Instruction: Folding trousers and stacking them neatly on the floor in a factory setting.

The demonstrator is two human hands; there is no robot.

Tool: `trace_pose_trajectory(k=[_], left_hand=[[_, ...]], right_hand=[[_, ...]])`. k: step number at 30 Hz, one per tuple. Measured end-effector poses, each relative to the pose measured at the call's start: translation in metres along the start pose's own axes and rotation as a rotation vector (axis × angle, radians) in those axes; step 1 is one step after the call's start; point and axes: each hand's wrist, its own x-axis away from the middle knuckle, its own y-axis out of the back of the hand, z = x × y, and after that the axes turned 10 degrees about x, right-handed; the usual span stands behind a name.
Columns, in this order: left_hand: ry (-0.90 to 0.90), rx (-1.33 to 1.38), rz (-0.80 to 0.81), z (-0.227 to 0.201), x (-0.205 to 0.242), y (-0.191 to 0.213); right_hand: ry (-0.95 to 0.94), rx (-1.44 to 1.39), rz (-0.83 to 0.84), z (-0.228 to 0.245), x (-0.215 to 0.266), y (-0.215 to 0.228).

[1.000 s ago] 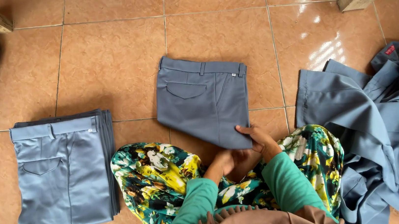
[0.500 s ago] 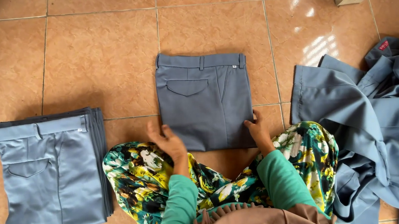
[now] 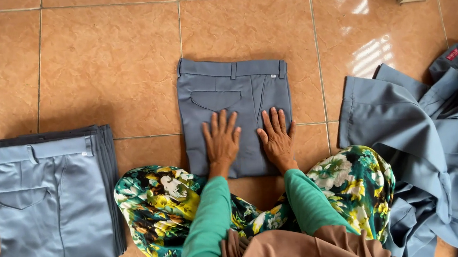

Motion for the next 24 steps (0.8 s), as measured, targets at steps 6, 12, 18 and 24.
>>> trace_pose_trajectory(k=[6, 12, 18, 24], left_hand=[[0.252, -0.112, 0.132, 0.068, -0.041, -0.008], [0.215, 0.129, -0.403, -0.008, 0.02, 0.028], [1.054, 1.477, 0.516, -0.086, 0.137, 0.001], [1.304, 2.054, 0.125, -0.085, 0.109, 0.013]], right_hand=[[-0.014, 0.015, 0.033, -0.001, -0.001, 0.001], [-0.202, -0.242, 0.02, -0.001, 0.004, 0.034], [-0.396, -0.515, -0.098, -0.031, 0.019, 0.013], [-0.84, -1.194, 0.338, -0.028, 0.018, 0.051]])
